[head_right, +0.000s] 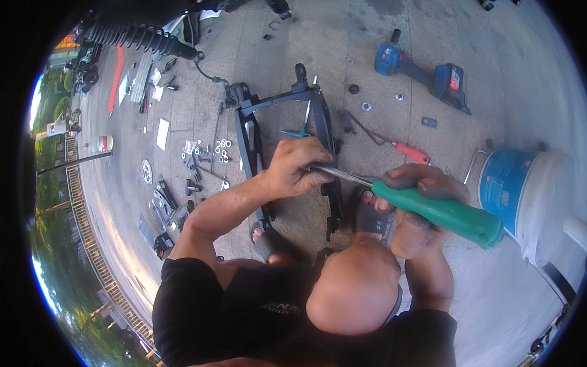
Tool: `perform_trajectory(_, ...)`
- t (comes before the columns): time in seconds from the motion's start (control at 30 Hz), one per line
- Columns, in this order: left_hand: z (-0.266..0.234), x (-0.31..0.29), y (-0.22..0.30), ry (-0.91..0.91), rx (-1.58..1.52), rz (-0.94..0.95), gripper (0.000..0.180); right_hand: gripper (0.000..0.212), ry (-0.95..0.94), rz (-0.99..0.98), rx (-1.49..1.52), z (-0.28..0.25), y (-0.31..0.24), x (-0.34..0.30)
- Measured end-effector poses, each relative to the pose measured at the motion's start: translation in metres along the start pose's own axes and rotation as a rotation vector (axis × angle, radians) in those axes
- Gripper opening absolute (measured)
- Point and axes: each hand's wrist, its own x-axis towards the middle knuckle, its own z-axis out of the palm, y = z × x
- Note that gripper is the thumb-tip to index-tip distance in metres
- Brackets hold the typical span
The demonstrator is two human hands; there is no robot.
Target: The person assembles a vehicle suspension subframe by inserting a metal rod, using pliers to remove a rubber bushing, and then using a hammer and punch to install a new bushing. The person works on the subframe while sitting on the floor.
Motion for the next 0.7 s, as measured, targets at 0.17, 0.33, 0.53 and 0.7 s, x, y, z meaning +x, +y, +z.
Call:
perform_trajectory(0.17,-0.009,0.003,0.01,-0.097,0.006,0.041,0.026,0.047,0.053,-0.003,-0.051,-0.004,-0.002,0.004)
perform_trajectory(0.33,-0.009,0.007,0.018,-0.119,-0.019,0.007,0.02,0.052,0.076,0.002,-0.089,-0.054,0.027,-0.021)
perform_trajectory(0.53,-0.021,0.001,0.002,-0.041,0.031,-0.103,0.019,0.045,0.137,0.692,-1.369,-0.172,0.078,-0.21)
perform_trajectory(0.7,-0.023,-0.004,-0.019,0.017,0.079,-0.247,0.015,0.044,0.037,1.073,-1.551,-0.219,0.067,-0.352)
